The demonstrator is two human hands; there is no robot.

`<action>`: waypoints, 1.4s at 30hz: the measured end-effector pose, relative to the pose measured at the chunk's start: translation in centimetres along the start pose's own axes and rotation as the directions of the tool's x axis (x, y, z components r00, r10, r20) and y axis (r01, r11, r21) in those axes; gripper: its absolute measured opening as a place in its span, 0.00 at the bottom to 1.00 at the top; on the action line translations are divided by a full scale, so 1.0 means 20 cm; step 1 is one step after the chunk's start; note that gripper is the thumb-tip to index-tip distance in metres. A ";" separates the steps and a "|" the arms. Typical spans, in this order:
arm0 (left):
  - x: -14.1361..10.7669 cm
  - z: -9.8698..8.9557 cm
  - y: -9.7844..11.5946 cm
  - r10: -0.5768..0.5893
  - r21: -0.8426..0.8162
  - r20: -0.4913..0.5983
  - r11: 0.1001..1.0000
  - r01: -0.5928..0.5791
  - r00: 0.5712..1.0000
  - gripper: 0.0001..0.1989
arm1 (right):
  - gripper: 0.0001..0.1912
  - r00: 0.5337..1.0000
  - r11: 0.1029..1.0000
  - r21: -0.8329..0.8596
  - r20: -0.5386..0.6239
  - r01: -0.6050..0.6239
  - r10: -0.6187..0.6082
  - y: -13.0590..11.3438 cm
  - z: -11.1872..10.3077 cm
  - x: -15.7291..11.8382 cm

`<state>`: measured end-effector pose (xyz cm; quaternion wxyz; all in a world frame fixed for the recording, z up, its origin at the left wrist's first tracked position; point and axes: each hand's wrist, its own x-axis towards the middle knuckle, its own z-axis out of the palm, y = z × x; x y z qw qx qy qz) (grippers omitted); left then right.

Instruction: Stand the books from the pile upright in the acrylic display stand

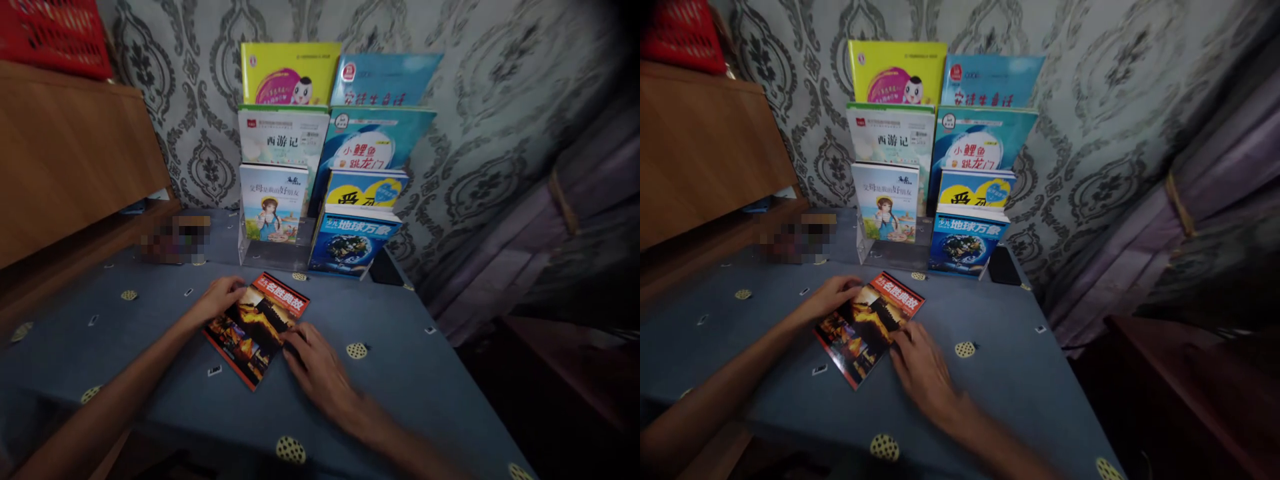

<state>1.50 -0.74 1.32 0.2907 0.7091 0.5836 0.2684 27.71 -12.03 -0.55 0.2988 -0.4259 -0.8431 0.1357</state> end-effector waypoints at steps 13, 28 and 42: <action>0.06 0.11 0.04 -0.039 -0.055 -0.005 0.998 0.038 0.999 0.17 | 0.13 0.995 0.999 0.030 -0.100 0.009 -0.006 0.03 0.02 -0.02; -0.02 0.08 0.17 -0.114 -0.759 0.342 0.551 0.346 0.933 0.23 | 0.10 0.927 0.907 0.355 -0.208 -0.227 0.313 0.10 0.02 0.00; -0.03 -0.03 0.33 -0.027 -0.902 0.051 0.429 0.058 0.998 0.22 | 0.30 0.803 0.215 0.908 0.185 -0.360 0.566 0.01 -0.12 0.29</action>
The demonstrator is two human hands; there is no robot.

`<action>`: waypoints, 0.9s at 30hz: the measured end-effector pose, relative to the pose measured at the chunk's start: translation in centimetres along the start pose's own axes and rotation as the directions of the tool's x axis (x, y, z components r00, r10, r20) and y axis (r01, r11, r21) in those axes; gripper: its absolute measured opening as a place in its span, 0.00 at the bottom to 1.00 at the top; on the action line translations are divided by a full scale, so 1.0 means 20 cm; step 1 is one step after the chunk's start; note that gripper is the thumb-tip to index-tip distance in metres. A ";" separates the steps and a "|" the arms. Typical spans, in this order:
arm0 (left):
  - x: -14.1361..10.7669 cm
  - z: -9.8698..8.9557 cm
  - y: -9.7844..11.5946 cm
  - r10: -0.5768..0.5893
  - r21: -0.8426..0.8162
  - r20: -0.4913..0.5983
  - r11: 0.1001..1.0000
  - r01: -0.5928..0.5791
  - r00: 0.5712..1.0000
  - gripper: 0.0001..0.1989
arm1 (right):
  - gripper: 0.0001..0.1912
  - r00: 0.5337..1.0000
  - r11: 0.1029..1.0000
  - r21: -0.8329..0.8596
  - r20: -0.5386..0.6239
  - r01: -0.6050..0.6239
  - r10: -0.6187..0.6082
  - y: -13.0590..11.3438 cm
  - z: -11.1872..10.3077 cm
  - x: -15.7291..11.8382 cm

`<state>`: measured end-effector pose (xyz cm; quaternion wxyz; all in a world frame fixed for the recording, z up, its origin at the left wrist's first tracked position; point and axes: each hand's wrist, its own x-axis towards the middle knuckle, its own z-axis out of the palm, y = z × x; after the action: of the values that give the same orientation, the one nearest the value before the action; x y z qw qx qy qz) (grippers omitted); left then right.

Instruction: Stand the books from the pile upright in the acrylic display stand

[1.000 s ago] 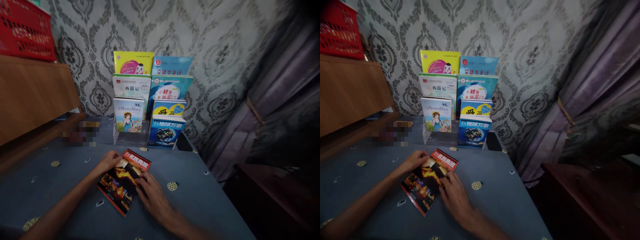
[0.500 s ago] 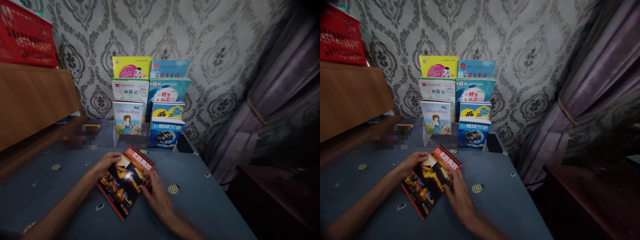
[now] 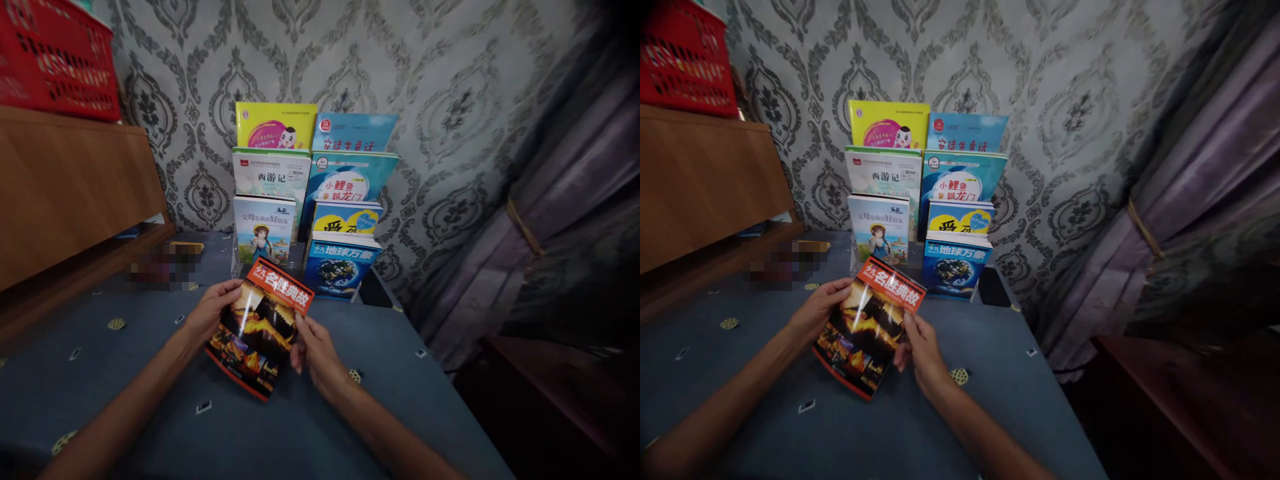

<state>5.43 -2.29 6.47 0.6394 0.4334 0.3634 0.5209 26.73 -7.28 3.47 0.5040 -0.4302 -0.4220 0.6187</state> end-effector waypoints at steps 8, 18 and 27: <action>0.21 0.10 0.37 0.647 0.242 0.087 0.724 -0.647 0.757 0.18 | 0.14 0.769 0.724 -0.278 0.105 0.631 -0.630 -0.46 0.11 0.20; 0.30 0.10 0.46 0.784 0.808 0.246 0.159 -0.567 0.570 0.14 | 0.16 0.625 0.488 -0.521 0.118 0.701 -0.772 -0.47 0.07 0.46; 0.32 0.10 0.42 0.684 0.955 0.239 -0.036 -0.296 0.689 0.13 | 0.13 0.693 0.555 -0.519 0.106 0.651 -0.713 -0.38 0.01 0.58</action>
<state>5.57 4.25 15.01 -0.0826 0.7412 0.5126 0.4255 27.02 5.20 9.57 0.5921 -0.3866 -0.6751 0.2103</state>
